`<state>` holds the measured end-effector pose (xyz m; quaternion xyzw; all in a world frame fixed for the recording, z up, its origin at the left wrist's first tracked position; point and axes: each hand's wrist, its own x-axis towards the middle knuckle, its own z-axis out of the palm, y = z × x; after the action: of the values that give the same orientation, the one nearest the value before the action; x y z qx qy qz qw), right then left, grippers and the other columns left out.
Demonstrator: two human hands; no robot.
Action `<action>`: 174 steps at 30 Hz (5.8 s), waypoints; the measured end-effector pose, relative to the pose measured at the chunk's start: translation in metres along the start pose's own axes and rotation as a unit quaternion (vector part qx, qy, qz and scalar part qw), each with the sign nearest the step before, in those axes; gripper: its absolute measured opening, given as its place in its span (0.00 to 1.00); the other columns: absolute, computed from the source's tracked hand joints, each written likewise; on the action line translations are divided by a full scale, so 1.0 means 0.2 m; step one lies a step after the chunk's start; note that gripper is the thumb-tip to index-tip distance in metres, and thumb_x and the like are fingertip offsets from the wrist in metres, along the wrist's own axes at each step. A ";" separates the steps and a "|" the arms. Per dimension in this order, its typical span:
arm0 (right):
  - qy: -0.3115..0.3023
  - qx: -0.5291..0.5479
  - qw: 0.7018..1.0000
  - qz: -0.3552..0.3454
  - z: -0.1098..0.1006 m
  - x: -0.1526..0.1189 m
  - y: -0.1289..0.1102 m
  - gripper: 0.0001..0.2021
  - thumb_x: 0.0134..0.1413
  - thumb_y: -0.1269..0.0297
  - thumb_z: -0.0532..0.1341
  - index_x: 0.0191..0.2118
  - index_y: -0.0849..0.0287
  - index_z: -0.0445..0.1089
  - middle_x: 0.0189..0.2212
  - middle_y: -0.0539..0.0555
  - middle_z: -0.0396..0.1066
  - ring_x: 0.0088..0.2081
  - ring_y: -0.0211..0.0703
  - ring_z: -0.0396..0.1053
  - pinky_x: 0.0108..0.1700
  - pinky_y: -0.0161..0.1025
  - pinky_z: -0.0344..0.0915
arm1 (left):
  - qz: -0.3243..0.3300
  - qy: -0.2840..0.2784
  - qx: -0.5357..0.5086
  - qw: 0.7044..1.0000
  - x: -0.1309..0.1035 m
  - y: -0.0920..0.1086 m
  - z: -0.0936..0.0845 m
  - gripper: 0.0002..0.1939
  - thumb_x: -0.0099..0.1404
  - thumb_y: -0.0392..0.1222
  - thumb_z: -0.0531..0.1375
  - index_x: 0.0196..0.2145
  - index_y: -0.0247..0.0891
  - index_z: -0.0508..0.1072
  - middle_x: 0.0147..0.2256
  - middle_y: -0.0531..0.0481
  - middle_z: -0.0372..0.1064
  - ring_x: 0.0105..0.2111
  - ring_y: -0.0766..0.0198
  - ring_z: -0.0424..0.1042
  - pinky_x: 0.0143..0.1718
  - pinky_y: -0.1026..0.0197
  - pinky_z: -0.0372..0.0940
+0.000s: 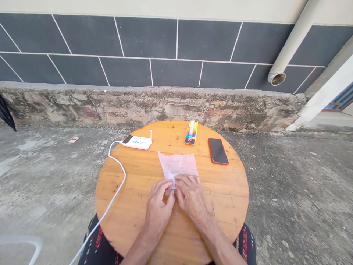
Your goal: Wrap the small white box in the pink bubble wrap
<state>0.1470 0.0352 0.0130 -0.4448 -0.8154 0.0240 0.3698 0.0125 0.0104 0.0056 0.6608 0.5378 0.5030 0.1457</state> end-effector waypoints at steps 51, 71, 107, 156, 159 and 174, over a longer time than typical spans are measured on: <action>-0.031 0.013 0.997 0.075 -0.26 -0.11 0.07 0.13 0.54 0.73 0.56 0.45 0.56 0.69 0.48 0.57 0.70 0.47 0.50 0.67 0.49 0.50 0.63 | 0.241 -0.094 0.056 0.964 0.06 -0.11 -0.03 0.16 0.61 0.24 0.49 0.40 0.36 0.71 0.42 0.45 0.72 0.47 0.58 0.68 0.51 0.51 0.66; -0.039 -0.012 0.982 0.186 -0.26 -0.19 0.12 0.14 0.57 0.64 0.55 0.47 0.60 0.69 0.49 0.60 0.68 0.46 0.49 0.68 0.46 0.46 0.64 | 0.235 -0.073 0.043 0.968 0.06 -0.11 -0.02 0.15 0.60 0.23 0.50 0.38 0.36 0.70 0.40 0.47 0.72 0.45 0.59 0.67 0.50 0.53 0.66; -0.094 0.026 0.913 0.396 -0.11 0.01 0.07 0.30 0.48 0.63 0.62 0.58 0.63 0.59 0.38 0.57 0.74 0.37 0.46 0.71 0.36 0.35 0.61 | 0.246 -0.056 0.051 0.966 0.05 -0.11 -0.01 0.14 0.60 0.23 0.51 0.38 0.37 0.69 0.40 0.47 0.72 0.44 0.59 0.68 0.48 0.53 0.66; 0.036 0.027 0.995 0.086 -0.02 -0.13 -0.12 0.28 0.57 0.77 0.46 0.64 0.59 0.51 0.43 0.59 0.73 0.43 0.48 0.69 0.44 0.46 0.69 | 0.180 -0.078 -0.035 0.980 0.04 -0.07 -0.04 0.16 0.60 0.25 0.49 0.37 0.39 0.73 0.38 0.46 0.67 0.41 0.60 0.67 0.42 0.57 0.66; 0.029 0.003 0.997 0.069 -0.02 -0.12 -0.11 0.29 0.57 0.77 0.47 0.64 0.59 0.51 0.42 0.59 0.74 0.41 0.48 0.70 0.41 0.46 0.69 | 0.178 -0.057 -0.017 0.982 0.04 -0.08 -0.04 0.15 0.59 0.26 0.50 0.35 0.39 0.74 0.40 0.45 0.66 0.42 0.59 0.66 0.42 0.56 0.66; -0.009 -0.106 0.992 0.070 0.02 -0.09 -0.13 0.30 0.58 0.75 0.52 0.65 0.57 0.48 0.37 0.57 0.74 0.37 0.51 0.67 0.37 0.45 0.62 | -0.005 -0.030 -0.067 0.997 0.06 -0.08 -0.05 0.04 0.61 0.39 0.58 0.35 0.39 0.68 0.34 0.49 0.70 0.37 0.60 0.70 0.33 0.61 0.67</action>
<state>0.1310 0.0074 0.0096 -0.5370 -0.7836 -0.0325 0.3108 -0.0053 0.0229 0.0044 0.6617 0.5016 0.5169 0.2083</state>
